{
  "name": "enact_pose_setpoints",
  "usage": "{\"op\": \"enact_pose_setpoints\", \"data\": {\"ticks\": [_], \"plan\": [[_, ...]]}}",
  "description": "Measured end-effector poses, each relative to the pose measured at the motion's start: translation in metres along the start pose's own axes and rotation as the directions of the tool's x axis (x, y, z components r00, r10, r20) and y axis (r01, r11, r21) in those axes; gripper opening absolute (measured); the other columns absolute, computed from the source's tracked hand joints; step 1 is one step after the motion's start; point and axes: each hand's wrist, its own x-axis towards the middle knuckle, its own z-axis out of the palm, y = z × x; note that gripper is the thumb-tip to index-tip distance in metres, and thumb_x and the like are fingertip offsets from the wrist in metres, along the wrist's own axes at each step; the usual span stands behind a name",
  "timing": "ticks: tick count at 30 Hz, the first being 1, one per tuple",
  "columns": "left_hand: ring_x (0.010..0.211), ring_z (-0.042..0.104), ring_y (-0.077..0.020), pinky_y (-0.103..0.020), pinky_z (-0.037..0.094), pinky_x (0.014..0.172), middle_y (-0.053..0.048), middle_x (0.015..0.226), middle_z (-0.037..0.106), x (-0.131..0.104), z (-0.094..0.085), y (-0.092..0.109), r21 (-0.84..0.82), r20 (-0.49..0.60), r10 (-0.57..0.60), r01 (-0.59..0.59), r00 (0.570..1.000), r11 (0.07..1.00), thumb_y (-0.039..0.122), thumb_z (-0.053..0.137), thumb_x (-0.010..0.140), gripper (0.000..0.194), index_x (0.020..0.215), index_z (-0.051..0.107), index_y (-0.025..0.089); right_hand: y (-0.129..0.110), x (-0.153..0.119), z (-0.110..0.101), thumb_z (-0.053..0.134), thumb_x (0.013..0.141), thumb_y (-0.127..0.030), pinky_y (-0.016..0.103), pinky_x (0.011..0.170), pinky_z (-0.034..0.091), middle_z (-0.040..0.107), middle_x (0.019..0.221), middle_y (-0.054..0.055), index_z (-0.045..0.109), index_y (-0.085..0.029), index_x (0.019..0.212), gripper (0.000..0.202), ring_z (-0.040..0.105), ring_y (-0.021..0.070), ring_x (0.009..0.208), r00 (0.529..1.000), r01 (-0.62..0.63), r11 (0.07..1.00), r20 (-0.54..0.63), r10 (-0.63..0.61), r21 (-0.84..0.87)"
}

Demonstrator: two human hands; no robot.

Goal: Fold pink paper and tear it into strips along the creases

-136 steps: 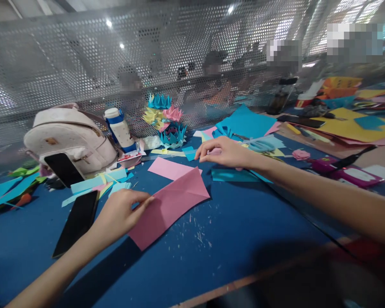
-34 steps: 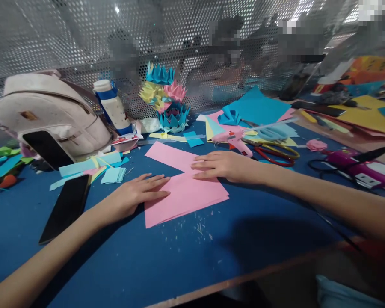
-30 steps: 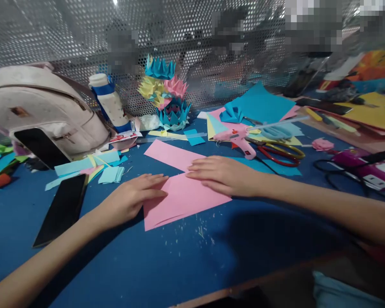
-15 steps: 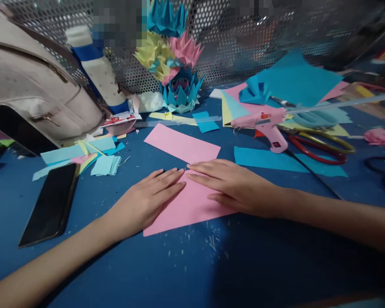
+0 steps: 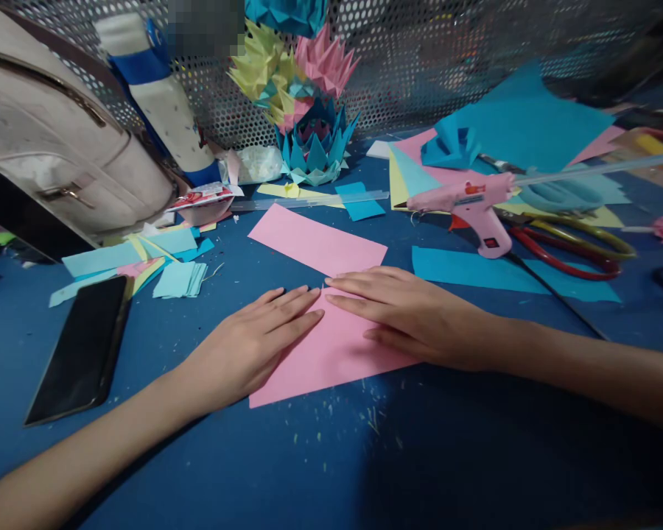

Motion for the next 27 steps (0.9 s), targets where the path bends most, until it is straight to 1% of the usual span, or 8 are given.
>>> {"op": "enact_pose_setpoints", "data": {"ticks": [5,17,20,22,25,27], "plan": [[0.145,0.029,-0.0236,-0.052,0.032,0.116,-0.014,0.155,0.036,-0.0001,0.0008,0.0006,-0.028,-0.011,-0.005,0.004,1.0,1.0,0.007,0.033,0.097,0.053,0.149,0.034,0.016,-0.0002,0.0008,-0.001,0.044,0.098,-0.033,0.044,0.117,0.028,0.04,0.153,0.008,0.035,-0.019,0.15,0.054,0.033,0.0221,0.143,1.0,0.001,0.999,-0.011,0.0,0.043],[0.145,0.03,-0.0248,-0.052,0.036,0.114,-0.016,0.155,0.036,0.0006,-0.0003,0.0002,0.019,-0.004,0.008,-0.008,1.0,1.0,0.005,0.035,0.095,0.053,0.147,0.037,0.013,0.0014,0.0005,-0.0022,0.044,0.098,-0.032,0.044,0.117,0.027,0.04,0.153,0.009,0.035,-0.019,0.15,0.055,0.032,0.0225,0.143,1.0,0.008,0.996,-0.005,-0.007,0.084],[0.145,0.029,-0.0259,-0.053,0.036,0.113,-0.016,0.155,0.034,0.0007,0.0,0.0004,0.015,0.008,0.006,-0.006,1.0,1.0,0.005,0.036,0.094,0.054,0.147,0.037,0.015,0.0009,0.0012,-0.0028,0.045,0.098,-0.031,0.045,0.117,0.027,0.04,0.153,0.008,0.034,-0.02,0.151,0.055,0.032,0.0225,0.143,1.0,0.005,0.996,0.002,-0.005,0.087],[0.146,0.026,-0.027,-0.055,0.033,0.114,-0.015,0.157,0.031,0.0007,-0.0002,0.0007,0.008,0.027,0.009,-0.009,1.0,1.0,0.003,0.037,0.093,0.057,0.148,0.038,0.019,0.0007,0.0019,-0.0035,0.045,0.098,-0.031,0.045,0.117,0.028,0.04,0.153,0.008,0.032,-0.02,0.151,0.056,0.032,0.0227,0.143,1.0,0.002,0.996,0.013,-0.003,0.086],[0.148,0.02,-0.0277,-0.059,0.026,0.115,-0.014,0.161,0.021,0.0001,-0.0017,0.0012,0.002,0.071,0.035,-0.035,0.997,0.999,-0.004,0.036,0.089,0.067,0.149,0.035,0.025,0.0006,0.0026,-0.0049,0.043,0.098,-0.029,0.046,0.117,0.027,0.038,0.154,0.009,0.031,-0.019,0.152,0.056,0.03,0.0227,0.145,0.999,0.013,0.998,0.032,-0.015,0.067],[0.149,0.017,-0.0269,-0.06,0.022,0.116,-0.012,0.162,0.016,-0.0004,-0.0033,0.0016,-0.001,0.096,0.052,-0.052,0.994,0.999,-0.005,0.035,0.088,0.07,0.15,0.033,0.028,0.0009,0.0024,-0.0057,0.043,0.099,-0.029,0.046,0.118,0.026,0.037,0.155,0.009,0.03,-0.019,0.152,0.056,0.028,0.0225,0.145,0.999,0.023,0.998,0.036,-0.026,0.065]]}}
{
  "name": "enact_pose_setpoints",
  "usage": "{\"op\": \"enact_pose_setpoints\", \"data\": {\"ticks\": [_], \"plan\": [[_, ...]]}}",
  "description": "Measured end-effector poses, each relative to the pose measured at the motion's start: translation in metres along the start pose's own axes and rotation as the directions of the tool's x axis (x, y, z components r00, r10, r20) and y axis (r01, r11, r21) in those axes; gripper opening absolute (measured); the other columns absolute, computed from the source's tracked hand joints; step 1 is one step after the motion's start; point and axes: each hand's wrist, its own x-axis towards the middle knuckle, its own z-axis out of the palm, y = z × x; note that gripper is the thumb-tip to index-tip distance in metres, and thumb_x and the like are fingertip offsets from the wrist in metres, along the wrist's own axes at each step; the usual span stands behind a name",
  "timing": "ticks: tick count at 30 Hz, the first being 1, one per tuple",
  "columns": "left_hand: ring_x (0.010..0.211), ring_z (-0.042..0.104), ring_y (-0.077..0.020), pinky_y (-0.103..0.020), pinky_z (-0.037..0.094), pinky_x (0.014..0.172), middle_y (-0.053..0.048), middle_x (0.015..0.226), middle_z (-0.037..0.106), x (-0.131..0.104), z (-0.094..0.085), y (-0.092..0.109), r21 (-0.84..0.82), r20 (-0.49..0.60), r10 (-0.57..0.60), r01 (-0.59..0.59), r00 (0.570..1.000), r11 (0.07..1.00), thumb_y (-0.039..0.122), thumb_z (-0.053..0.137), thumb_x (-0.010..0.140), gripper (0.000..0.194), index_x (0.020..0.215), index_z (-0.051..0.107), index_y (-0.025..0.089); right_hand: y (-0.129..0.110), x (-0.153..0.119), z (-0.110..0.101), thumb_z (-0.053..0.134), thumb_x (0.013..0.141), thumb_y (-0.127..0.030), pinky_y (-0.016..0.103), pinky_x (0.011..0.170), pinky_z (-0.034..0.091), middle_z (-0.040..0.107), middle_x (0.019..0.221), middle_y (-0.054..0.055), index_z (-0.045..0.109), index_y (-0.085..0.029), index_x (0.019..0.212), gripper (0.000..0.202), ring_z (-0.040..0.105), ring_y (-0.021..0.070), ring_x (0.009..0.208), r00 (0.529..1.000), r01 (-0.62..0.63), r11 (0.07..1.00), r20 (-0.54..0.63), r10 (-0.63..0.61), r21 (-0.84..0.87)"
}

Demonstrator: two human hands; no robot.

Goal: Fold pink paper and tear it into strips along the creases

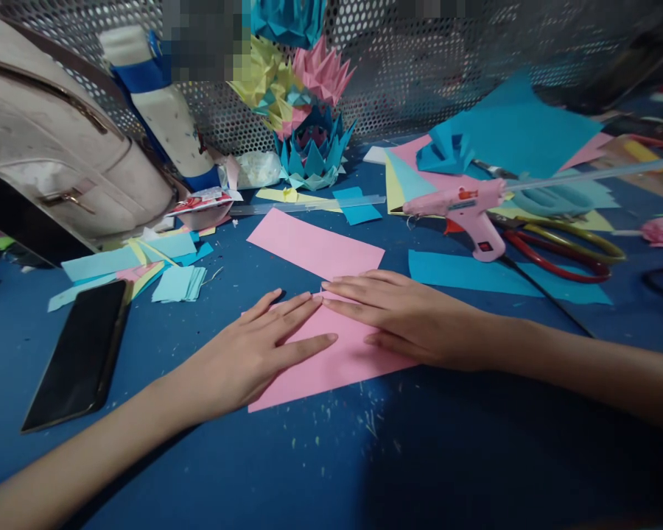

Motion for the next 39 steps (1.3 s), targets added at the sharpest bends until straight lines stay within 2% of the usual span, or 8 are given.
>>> {"op": "enact_pose_setpoints", "data": {"ticks": [4,7,14,18,23,27,39], "plan": [[0.149,0.018,-0.0276,-0.056,0.019,0.119,-0.009,0.163,0.012,-0.001,-0.003,0.001,-0.014,0.021,-0.002,0.002,1.0,1.0,0.016,0.042,0.098,0.055,0.151,0.033,0.029,0.0,-0.001,-0.001,0.045,0.098,-0.028,0.046,0.118,0.026,0.037,0.155,0.009,0.031,-0.02,0.152,0.056,0.029,0.0227,0.145,1.0,0.011,1.0,-0.017,-0.011,0.021],[0.148,0.019,-0.0288,-0.055,0.018,0.119,-0.008,0.163,0.009,-0.001,-0.004,0.002,-0.008,0.028,-0.01,0.01,1.0,1.0,0.027,0.042,0.101,0.052,0.151,0.031,0.031,0.0,-0.002,0.0,0.045,0.097,-0.026,0.045,0.118,0.026,0.038,0.154,0.008,0.032,-0.021,0.152,0.056,0.03,0.022,0.145,1.0,0.005,1.0,-0.017,-0.004,0.021],[0.148,0.018,-0.0297,-0.056,0.016,0.119,-0.007,0.164,0.005,0.0,-0.006,0.003,-0.02,0.048,-0.004,0.005,0.999,1.0,0.024,0.041,0.101,0.052,0.151,0.031,0.035,0.003,-0.001,-0.002,0.042,0.098,-0.028,0.045,0.119,0.024,0.036,0.155,0.009,0.032,-0.017,0.151,0.055,0.027,0.0212,0.146,1.0,0.026,0.999,0.019,-0.025,-0.027],[0.148,0.02,-0.0317,-0.057,0.016,0.119,-0.005,0.164,0.005,0.0,-0.006,0.003,-0.046,0.034,0.011,-0.01,0.999,0.999,0.021,0.043,0.099,0.054,0.15,0.033,0.037,0.007,-0.001,-0.004,0.041,0.1,-0.035,0.046,0.119,0.021,0.031,0.157,0.01,0.028,-0.018,0.153,0.057,0.023,0.0224,0.147,0.997,0.059,0.997,0.055,-0.056,-0.055],[0.148,0.017,-0.0314,-0.058,0.017,0.118,-0.006,0.164,0.001,-0.001,-0.004,0.002,-0.012,0.04,0.028,-0.027,0.999,1.0,0.022,0.042,0.1,0.056,0.152,0.028,0.038,0.011,-0.001,-0.008,0.039,0.101,-0.043,0.046,0.119,0.018,0.026,0.159,0.011,0.024,-0.018,0.154,0.061,0.019,0.0229,0.148,0.993,0.073,0.994,0.104,-0.064,-0.082],[0.149,0.016,-0.0308,-0.058,0.017,0.118,-0.006,0.164,-0.001,-0.002,-0.003,0.001,0.003,0.048,0.03,-0.031,0.998,1.0,0.022,0.04,0.1,0.055,0.151,0.028,0.038,0.011,-0.001,-0.01,0.035,0.102,-0.041,0.046,0.119,0.015,0.022,0.16,0.009,0.023,-0.017,0.154,0.059,0.017,0.022,0.149,0.989,0.066,0.994,0.142,-0.053,-0.09],[0.149,0.016,-0.0323,-0.059,0.016,0.118,-0.006,0.164,-0.003,-0.001,-0.004,0.001,0.017,0.065,0.039,-0.04,0.997,0.999,0.025,0.04,0.101,0.055,0.153,0.025,0.037,0.012,-0.004,-0.008,0.036,0.101,-0.042,0.044,0.12,0.012,0.018,0.161,0.006,0.02,-0.02,0.155,0.061,0.015,0.0205,0.149,0.989,0.053,0.996,0.139,-0.042,-0.076]]}}
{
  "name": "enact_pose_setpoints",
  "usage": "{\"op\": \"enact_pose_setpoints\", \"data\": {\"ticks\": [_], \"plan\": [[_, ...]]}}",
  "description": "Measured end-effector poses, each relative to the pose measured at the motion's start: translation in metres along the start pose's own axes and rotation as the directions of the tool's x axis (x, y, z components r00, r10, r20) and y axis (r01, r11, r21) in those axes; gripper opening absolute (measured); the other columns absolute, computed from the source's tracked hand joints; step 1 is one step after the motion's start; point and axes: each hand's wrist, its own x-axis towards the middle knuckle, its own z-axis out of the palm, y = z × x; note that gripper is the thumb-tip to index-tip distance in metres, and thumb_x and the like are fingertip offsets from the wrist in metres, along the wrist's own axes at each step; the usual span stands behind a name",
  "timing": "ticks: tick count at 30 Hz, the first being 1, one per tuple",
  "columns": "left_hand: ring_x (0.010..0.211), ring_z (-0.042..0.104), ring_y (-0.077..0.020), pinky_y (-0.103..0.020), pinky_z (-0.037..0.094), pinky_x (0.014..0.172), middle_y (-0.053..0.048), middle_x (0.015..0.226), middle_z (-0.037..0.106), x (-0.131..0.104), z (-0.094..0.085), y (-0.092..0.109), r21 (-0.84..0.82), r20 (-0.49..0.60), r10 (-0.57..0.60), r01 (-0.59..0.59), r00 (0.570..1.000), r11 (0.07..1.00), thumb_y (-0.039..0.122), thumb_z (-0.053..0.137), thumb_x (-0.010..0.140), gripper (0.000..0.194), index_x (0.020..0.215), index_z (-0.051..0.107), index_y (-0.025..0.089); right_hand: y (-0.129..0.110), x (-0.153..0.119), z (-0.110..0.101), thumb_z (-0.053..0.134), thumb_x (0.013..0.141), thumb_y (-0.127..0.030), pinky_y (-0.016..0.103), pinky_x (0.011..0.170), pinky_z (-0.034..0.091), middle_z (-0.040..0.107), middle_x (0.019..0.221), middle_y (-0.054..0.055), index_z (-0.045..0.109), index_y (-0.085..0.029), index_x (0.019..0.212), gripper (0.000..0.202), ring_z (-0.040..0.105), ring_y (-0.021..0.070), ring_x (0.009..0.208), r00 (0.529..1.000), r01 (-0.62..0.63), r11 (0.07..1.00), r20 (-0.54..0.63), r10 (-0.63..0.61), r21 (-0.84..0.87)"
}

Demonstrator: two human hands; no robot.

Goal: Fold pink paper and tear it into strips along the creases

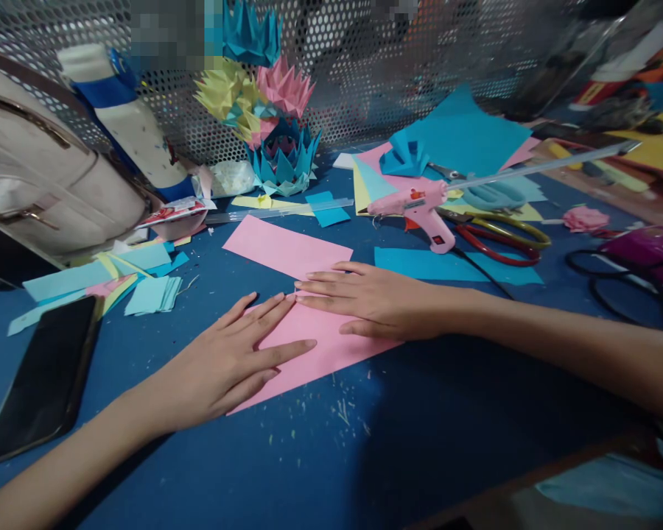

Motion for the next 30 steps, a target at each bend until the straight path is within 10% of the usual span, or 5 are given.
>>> {"op": "enact_pose_setpoints", "data": {"ticks": [8,20,30], "plan": [[0.148,0.018,-0.0324,-0.06,0.02,0.117,-0.009,0.164,0.002,0.0,-0.002,0.002,0.039,-0.006,0.002,-0.002,1.0,0.999,0.022,0.041,0.101,0.054,0.152,0.029,0.036,0.002,0.001,0.003,0.037,0.101,-0.04,0.044,0.119,0.013,0.02,0.161,0.009,0.021,-0.017,0.155,0.061,0.017,0.0222,0.149,1.0,0.02,1.0,-0.018,-0.021,-0.017],[0.114,0.065,-0.0299,-0.043,0.061,0.089,-0.018,0.123,0.068,0.006,0.003,0.047,0.192,-0.358,0.066,0.004,0.931,0.981,0.022,0.052,0.098,0.03,0.119,0.063,0.004,-0.001,0.003,-0.001,0.035,0.101,-0.039,0.043,0.119,0.012,0.021,0.16,0.01,0.025,-0.014,0.154,0.059,0.016,0.0222,0.149,1.0,0.021,1.0,-0.008,-0.021,0.002],[0.112,0.065,-0.0363,-0.046,0.063,0.079,-0.02,0.124,0.066,0.004,0.011,0.052,0.253,-0.382,0.063,0.038,0.922,0.967,0.015,0.046,0.098,0.03,0.119,0.068,0.01,0.001,0.002,-0.001,0.037,0.1,-0.045,0.045,0.118,0.016,0.025,0.159,0.012,0.025,-0.014,0.153,0.063,0.018,0.0223,0.149,0.999,0.025,1.0,-0.034,-0.025,0.015]]}}
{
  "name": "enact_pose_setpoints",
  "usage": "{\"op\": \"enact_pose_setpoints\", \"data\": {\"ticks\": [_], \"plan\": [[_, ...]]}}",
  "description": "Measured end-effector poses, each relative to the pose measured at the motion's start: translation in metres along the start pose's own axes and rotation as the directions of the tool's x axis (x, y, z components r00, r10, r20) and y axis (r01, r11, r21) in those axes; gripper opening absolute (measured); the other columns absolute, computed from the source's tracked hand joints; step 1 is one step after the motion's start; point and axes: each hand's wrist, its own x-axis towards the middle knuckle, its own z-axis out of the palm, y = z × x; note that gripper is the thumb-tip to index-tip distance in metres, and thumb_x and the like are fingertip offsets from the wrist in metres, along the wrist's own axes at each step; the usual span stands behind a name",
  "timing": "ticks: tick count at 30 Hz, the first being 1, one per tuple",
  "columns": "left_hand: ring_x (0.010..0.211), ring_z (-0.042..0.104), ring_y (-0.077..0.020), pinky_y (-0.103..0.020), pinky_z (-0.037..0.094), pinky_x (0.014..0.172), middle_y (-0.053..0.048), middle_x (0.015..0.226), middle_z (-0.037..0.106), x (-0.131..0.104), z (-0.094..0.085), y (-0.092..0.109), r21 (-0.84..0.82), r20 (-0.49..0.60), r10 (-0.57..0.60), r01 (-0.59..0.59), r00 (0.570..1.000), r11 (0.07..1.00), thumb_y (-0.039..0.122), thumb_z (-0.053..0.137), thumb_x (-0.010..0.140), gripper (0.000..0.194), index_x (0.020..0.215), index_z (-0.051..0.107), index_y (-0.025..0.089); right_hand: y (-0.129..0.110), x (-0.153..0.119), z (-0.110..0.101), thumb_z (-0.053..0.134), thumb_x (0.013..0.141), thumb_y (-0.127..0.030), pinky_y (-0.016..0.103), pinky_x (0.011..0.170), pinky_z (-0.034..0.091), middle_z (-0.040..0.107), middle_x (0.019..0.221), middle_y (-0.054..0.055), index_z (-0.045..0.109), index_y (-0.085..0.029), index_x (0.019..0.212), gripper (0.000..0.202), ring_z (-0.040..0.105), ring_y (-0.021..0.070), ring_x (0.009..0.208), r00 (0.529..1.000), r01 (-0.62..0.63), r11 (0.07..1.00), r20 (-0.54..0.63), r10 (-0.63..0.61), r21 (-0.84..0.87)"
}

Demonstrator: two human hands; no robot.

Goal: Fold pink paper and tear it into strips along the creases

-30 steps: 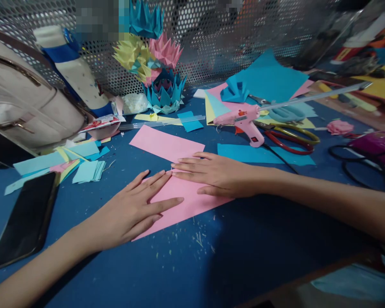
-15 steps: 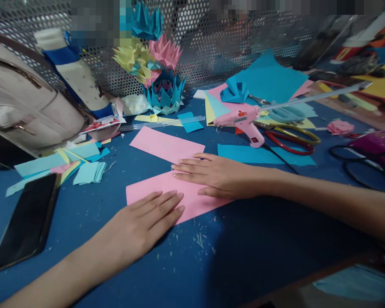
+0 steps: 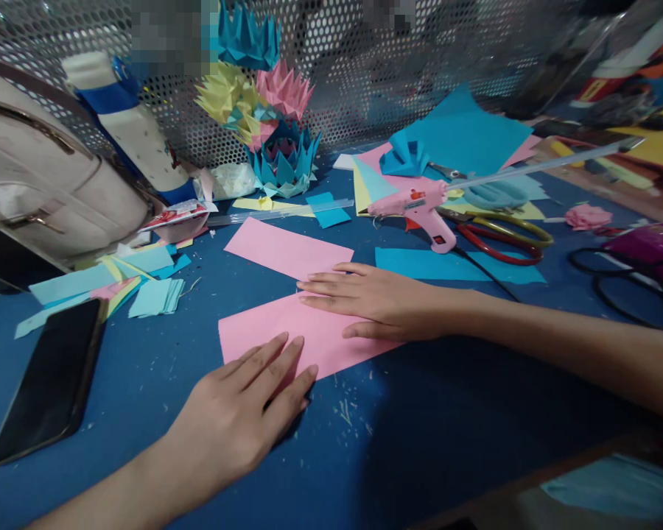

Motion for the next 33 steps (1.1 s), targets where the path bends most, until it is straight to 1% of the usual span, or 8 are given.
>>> {"op": "enact_pose_setpoints", "data": {"ticks": [6,12,17,20,24,26,28,33], "plan": [[0.113,0.065,-0.0338,-0.043,0.063,0.078,-0.017,0.126,0.065,0.002,-0.003,-0.002,0.015,0.022,0.019,-0.019,1.0,1.0,0.02,0.048,0.099,0.031,0.121,0.067,0.011,-0.016,-0.001,-0.005,0.04,0.099,-0.035,0.047,0.115,0.027,0.043,0.15,0.016,0.049,-0.009,0.139,0.048,0.037,0.0253,0.141,0.98,0.134,0.976,-0.126,-0.157,-0.172],[0.113,0.066,-0.0279,-0.038,0.062,0.084,-0.012,0.123,0.068,0.003,0.0,-0.004,-0.05,-0.037,-0.029,0.027,0.999,0.998,0.022,0.056,0.096,0.028,0.115,0.068,0.007,-0.034,-0.012,-0.012,0.053,0.096,-0.027,0.028,0.087,0.049,0.074,0.105,0.0,0.07,-0.021,0.092,0.019,0.064,0.0148,0.1,0.829,0.339,0.837,-0.284,-0.482,-0.43],[0.111,0.067,-0.0264,-0.038,0.063,0.082,-0.011,0.122,0.069,0.004,-0.001,-0.004,-0.081,-0.051,-0.07,0.066,0.996,0.995,0.023,0.056,0.096,0.027,0.115,0.068,0.008,-0.029,-0.014,-0.014,0.051,0.098,-0.026,0.029,0.075,0.048,0.071,0.096,0.002,0.067,-0.019,0.095,0.018,0.061,0.0141,0.092,0.85,0.374,0.825,-0.2,-0.488,-0.425],[0.113,0.066,-0.0251,-0.037,0.064,0.079,-0.009,0.126,0.067,0.002,-0.001,-0.003,-0.124,-0.013,-0.128,0.125,0.992,0.984,0.026,0.053,0.098,0.028,0.118,0.067,0.013,-0.023,-0.014,-0.013,0.05,0.098,-0.032,0.031,0.077,0.045,0.069,0.102,0.005,0.063,-0.016,0.104,0.021,0.059,0.0171,0.098,0.891,0.349,0.888,-0.187,-0.413,-0.299],[0.114,0.066,-0.0255,-0.037,0.064,0.077,-0.009,0.125,0.068,0.003,-0.001,-0.003,-0.104,0.008,-0.115,0.115,0.993,0.988,0.024,0.052,0.098,0.027,0.119,0.067,0.016,-0.019,-0.019,-0.023,0.047,0.098,-0.036,0.027,0.057,0.034,0.059,0.073,0.001,0.057,-0.019,0.081,0.026,0.05,0.012,0.064,0.971,0.134,0.986,-0.213,-0.111,0.096],[0.113,0.066,-0.0269,-0.038,0.065,0.075,-0.009,0.123,0.069,0.003,0.0,-0.003,-0.077,-0.001,-0.092,0.092,0.996,0.993,0.022,0.053,0.097,0.027,0.12,0.067,0.016,-0.017,-0.022,-0.037,0.045,0.099,-0.038,0.025,0.055,0.03,0.05,0.064,-0.002,0.051,-0.019,0.072,0.033,0.044,0.01,0.057,0.993,-0.035,0.925,-0.093,0.075,0.379],[0.112,0.067,-0.0272,-0.037,0.065,0.073,-0.009,0.123,0.069,0.003,0.0,-0.002,-0.057,-0.011,-0.081,0.081,0.997,0.995,0.02,0.052,0.097,0.027,0.12,0.067,0.016,-0.014,-0.025,-0.051,0.039,0.101,-0.044,0.024,0.058,0.034,0.054,0.069,0.0,0.051,-0.018,0.075,0.038,0.05,0.0108,0.062,0.97,-0.238,0.769,0.181,0.16,0.593],[0.111,0.067,-0.0269,-0.037,0.065,0.071,-0.008,0.124,0.069,0.002,-0.001,-0.001,-0.025,0.002,-0.066,0.066,0.998,0.998,0.019,0.048,0.098,0.029,0.121,0.067,0.019,0.001,-0.029,-0.066,0.044,0.097,-0.054,0.024,0.072,0.043,0.058,0.083,0.003,0.056,-0.015,0.082,0.043,0.057,0.0151,0.08,0.911,-0.357,0.576,0.411,0.039,0.736]]}}
